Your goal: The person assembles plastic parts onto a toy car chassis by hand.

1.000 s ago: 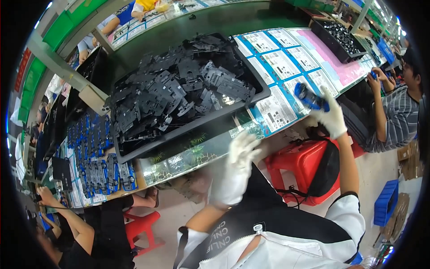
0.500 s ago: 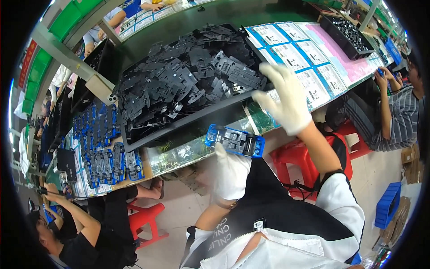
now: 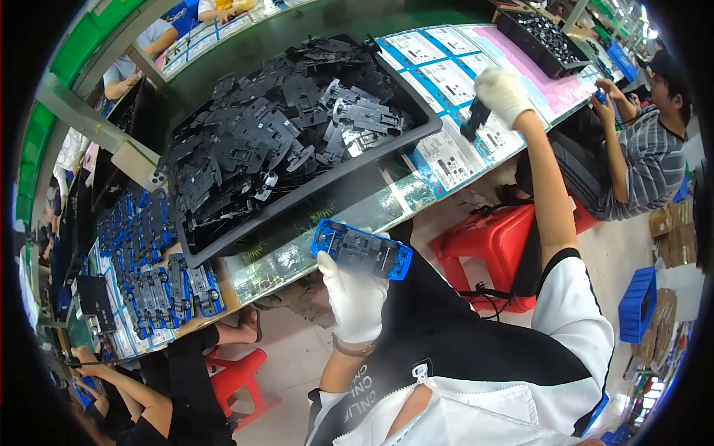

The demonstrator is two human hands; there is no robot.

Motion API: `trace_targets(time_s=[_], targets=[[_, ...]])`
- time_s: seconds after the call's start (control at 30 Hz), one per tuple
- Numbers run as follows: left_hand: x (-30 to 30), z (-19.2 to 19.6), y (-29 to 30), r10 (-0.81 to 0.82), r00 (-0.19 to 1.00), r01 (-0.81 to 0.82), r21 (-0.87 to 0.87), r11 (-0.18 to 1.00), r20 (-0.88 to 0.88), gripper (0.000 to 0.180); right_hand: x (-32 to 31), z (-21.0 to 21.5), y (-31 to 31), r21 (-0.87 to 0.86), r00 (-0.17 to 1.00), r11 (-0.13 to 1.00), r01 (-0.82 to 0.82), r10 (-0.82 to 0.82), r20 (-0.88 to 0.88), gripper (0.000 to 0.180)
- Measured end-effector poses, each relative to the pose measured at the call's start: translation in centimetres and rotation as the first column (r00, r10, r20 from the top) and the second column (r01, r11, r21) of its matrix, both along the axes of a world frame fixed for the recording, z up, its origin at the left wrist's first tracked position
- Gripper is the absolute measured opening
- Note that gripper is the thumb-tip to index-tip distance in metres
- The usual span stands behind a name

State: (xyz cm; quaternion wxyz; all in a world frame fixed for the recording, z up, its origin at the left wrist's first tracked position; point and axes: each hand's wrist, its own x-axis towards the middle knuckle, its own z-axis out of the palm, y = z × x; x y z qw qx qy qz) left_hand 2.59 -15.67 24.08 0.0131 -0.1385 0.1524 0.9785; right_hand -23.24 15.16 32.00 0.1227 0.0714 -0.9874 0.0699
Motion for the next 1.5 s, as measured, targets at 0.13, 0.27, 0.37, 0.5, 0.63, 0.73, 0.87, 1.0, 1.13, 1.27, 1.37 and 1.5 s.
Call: trace_targets(time_s=[0.13,0.27,0.37,0.5,0.63,0.73,0.87,1.0,1.13,1.27,1.37,1.5], targets=[[-0.2,0.1,0.7,-0.114,0.991,0.112,-0.034,0.993,-0.067,0.065,-0.4,-4.6,-0.9,0.416,0.917,0.825,-0.383,0.394,0.063,0.014],[-0.4,-0.3,1.1,-0.138,0.99,0.136,-0.037,0.99,-0.034,0.067,1.6,-5.3,-2.2,0.068,0.937,0.948,-0.311,0.318,-0.147,0.024],[-0.5,-0.7,0.9,-0.117,0.99,0.111,-0.085,0.99,-0.073,0.067,4.1,-5.6,-2.8,-0.133,0.986,0.985,-0.107,0.088,-0.141,0.031],[-0.9,-1.1,1.0,-0.117,0.986,0.11,-0.065,0.992,-0.116,0.065,6.1,-6.5,-4.6,-0.029,0.985,0.99,0.136,-0.132,0.109,0.046],[-1.4,-2.4,1.4,-0.169,0.97,0.206,0.22,0.954,-0.175,0.068,6.8,-8.1,-4.3,-0.225,0.994,0.972,0.062,-0.08,-0.07,0.039],[-1.5,-2.3,1.6,-0.172,0.977,0.199,0.245,0.949,-0.126,0.073,7.1,-8.4,-3.6,-0.444,0.971,0.893,0.072,-0.164,-0.172,0.037],[-1.1,-3.3,1.5,-0.125,0.987,0.151,0.297,0.943,-0.104,0.07,14.2,-4.1,-8.9,-0.693,0.95,0.689,-0.212,-0.022,-0.312,0.035],[-2.1,0.2,2.5,-0.011,0.989,0.016,0.035,0.999,-0.144,0.068,21.2,-3.0,-14.1,-0.448,0.878,0.755,-0.479,0.425,-0.222,0.043],[-2.0,0.1,2.8,0.008,0.998,-0.019,-0.154,0.988,-0.07,0.068,22.0,-4.7,-15.8,-0.399,0.886,0.792,-0.462,0.435,-0.163,0.046],[-1.4,-1.5,2.3,0.001,0.986,-0.007,-0.035,0.999,-0.165,0.061,22.2,-4.8,-16.8,-0.346,0.897,0.828,-0.441,0.425,-0.124,0.044],[-1.2,-0.4,2.8,0.017,0.975,-0.061,-0.191,0.98,-0.224,0.058,21.9,-5.2,-16.9,-0.308,0.886,0.832,-0.462,0.443,-0.136,0.042],[-1.4,0.4,2.6,0.037,0.999,-0.044,-0.468,0.883,-0.023,0.047,20.7,-6.2,-15.5,-0.596,0.825,0.624,-0.505,0.553,-0.12,0.043]])
